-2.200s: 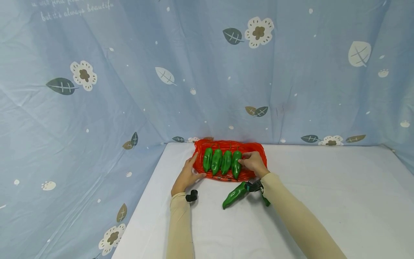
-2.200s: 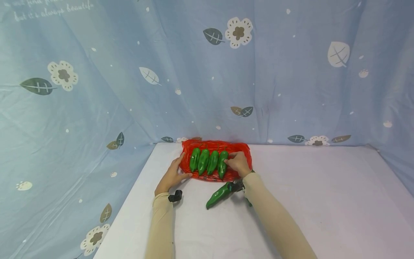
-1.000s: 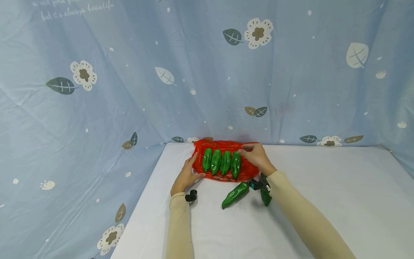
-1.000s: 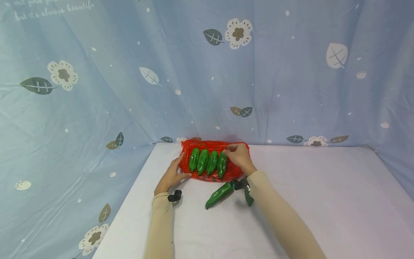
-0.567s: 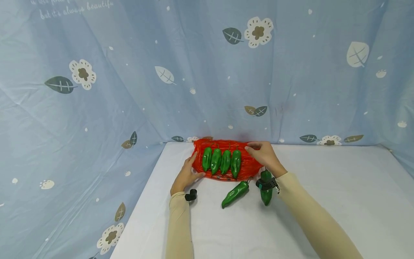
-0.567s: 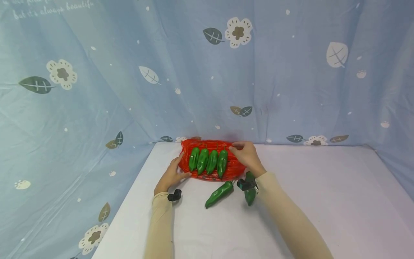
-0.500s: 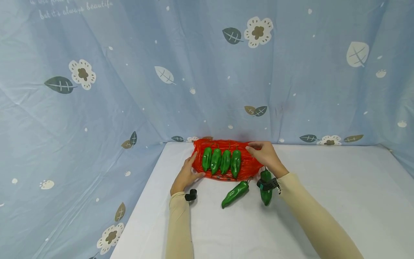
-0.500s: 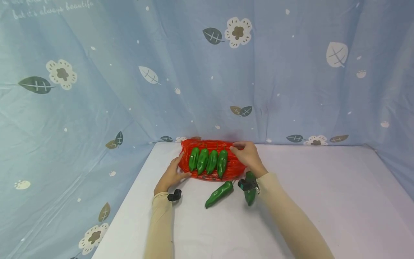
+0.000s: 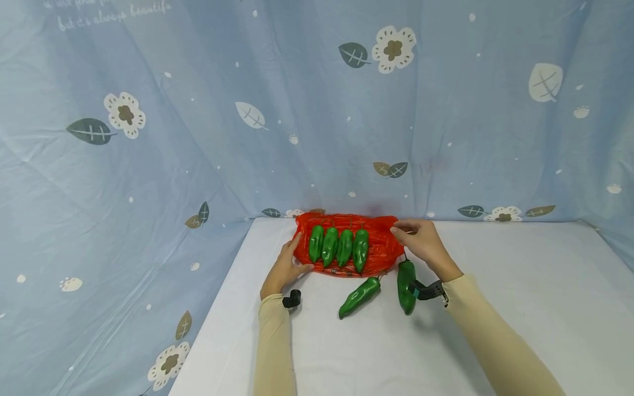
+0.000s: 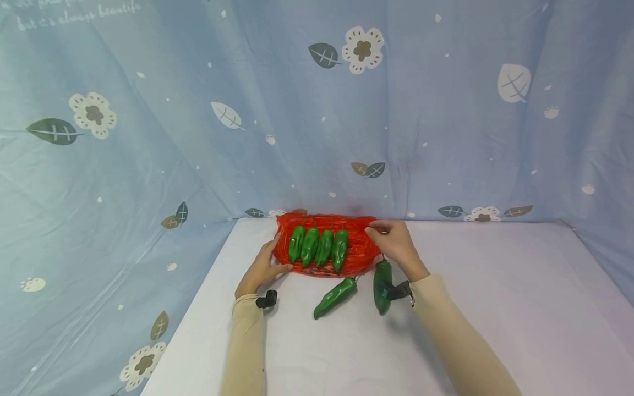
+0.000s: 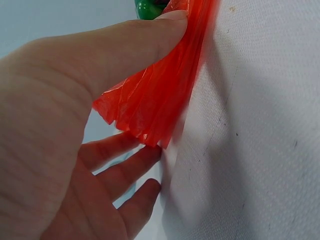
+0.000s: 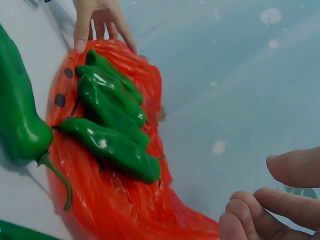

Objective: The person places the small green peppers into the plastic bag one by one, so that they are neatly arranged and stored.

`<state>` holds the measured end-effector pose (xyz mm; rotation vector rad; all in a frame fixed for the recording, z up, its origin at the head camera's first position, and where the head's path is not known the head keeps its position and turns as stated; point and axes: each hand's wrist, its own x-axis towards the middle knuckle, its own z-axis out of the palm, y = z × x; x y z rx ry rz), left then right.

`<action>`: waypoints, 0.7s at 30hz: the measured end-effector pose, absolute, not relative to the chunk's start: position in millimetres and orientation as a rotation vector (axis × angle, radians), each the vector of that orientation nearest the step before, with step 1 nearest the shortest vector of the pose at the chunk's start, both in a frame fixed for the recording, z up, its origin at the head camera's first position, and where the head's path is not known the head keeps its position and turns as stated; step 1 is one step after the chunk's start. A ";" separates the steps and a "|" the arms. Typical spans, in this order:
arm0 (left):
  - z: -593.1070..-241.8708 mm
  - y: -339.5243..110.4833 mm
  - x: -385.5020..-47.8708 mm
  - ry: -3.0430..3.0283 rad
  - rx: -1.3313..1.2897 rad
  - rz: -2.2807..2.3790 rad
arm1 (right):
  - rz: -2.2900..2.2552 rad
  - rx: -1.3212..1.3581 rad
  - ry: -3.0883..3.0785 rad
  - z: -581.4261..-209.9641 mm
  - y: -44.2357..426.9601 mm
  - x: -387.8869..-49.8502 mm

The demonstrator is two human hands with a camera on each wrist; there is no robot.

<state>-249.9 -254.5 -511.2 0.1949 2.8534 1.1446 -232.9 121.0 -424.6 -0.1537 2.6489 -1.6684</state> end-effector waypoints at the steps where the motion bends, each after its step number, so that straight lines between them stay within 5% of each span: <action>1: -511.4 -254.6 -249.9 2.855 0.197 1.145 | -1.663 -0.143 2.651 -424.7 123.0 -231.4; 21: -510.1 -255.3 -248.4 2.842 0.186 1.155 | -1.617 0.029 2.595 -438.2 152.7 -210.5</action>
